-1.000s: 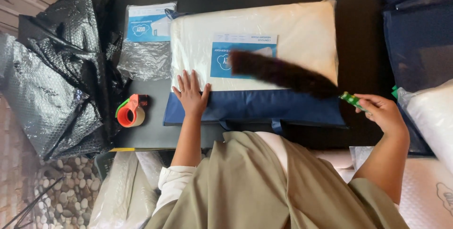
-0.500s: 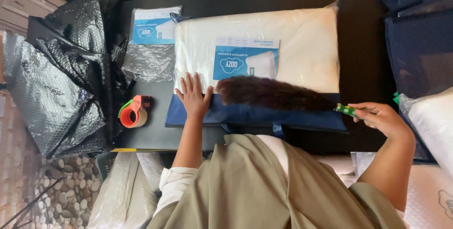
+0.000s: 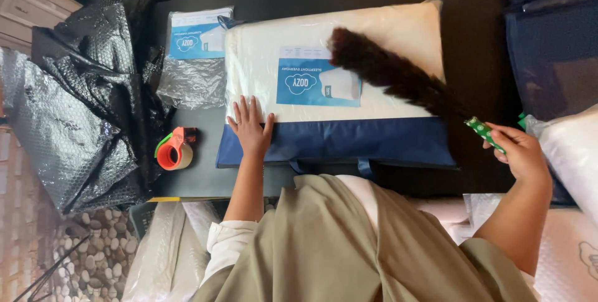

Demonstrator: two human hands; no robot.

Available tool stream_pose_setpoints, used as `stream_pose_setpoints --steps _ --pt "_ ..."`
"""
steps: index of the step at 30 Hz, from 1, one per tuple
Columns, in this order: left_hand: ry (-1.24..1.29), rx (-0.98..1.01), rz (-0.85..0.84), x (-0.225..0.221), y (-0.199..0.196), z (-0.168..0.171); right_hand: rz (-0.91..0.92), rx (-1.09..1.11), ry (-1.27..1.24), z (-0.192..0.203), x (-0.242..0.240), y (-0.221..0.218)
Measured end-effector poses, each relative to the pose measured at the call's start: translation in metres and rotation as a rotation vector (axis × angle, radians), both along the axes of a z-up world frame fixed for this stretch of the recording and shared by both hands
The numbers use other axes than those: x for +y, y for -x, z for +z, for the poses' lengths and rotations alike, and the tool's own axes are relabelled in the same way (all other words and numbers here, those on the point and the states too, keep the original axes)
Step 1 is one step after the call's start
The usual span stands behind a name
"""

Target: The person uses a duster to clean a blue storage bag and a plastic-wrapped pillow, then places the pillow into the bag along with a product pamphlet and dusts the bag once more.

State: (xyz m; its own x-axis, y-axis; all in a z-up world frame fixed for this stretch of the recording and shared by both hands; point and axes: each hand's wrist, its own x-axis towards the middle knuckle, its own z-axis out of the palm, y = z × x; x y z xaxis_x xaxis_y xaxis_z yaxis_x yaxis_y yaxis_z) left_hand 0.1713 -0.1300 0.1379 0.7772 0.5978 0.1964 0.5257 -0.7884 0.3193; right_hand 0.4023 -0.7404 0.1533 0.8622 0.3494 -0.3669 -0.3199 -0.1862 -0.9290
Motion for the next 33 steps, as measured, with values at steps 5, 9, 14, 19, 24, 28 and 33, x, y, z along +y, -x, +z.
stream_pose_setpoints --steps 5,9,14,19,24,28,33 --pt "-0.047 -0.207 0.107 0.011 0.036 -0.015 -0.376 -0.16 0.067 -0.047 0.016 0.014" --pt "0.249 -0.192 0.338 0.017 0.08 -0.023 -0.474 -0.295 0.362 -0.117 -0.009 0.009" --pt "0.662 -0.063 0.488 0.043 0.104 -0.053 -0.264 -1.196 0.932 -0.092 0.041 0.019" --pt "0.889 -0.156 0.537 0.03 0.099 -0.012 -0.156 -0.227 0.232 -0.047 0.111 0.047" --pt "1.01 -0.385 0.415 0.032 0.105 0.046 -0.179 -0.15 0.048 -0.025 0.058 0.004" --pt "0.81 -0.342 0.254 0.013 0.102 0.106 -0.167 -0.271 0.171 0.062 0.046 0.003" --pt "0.74 -0.579 0.18 0.013 0.091 0.179 -0.154 -0.348 0.154 0.077 0.016 -0.028"
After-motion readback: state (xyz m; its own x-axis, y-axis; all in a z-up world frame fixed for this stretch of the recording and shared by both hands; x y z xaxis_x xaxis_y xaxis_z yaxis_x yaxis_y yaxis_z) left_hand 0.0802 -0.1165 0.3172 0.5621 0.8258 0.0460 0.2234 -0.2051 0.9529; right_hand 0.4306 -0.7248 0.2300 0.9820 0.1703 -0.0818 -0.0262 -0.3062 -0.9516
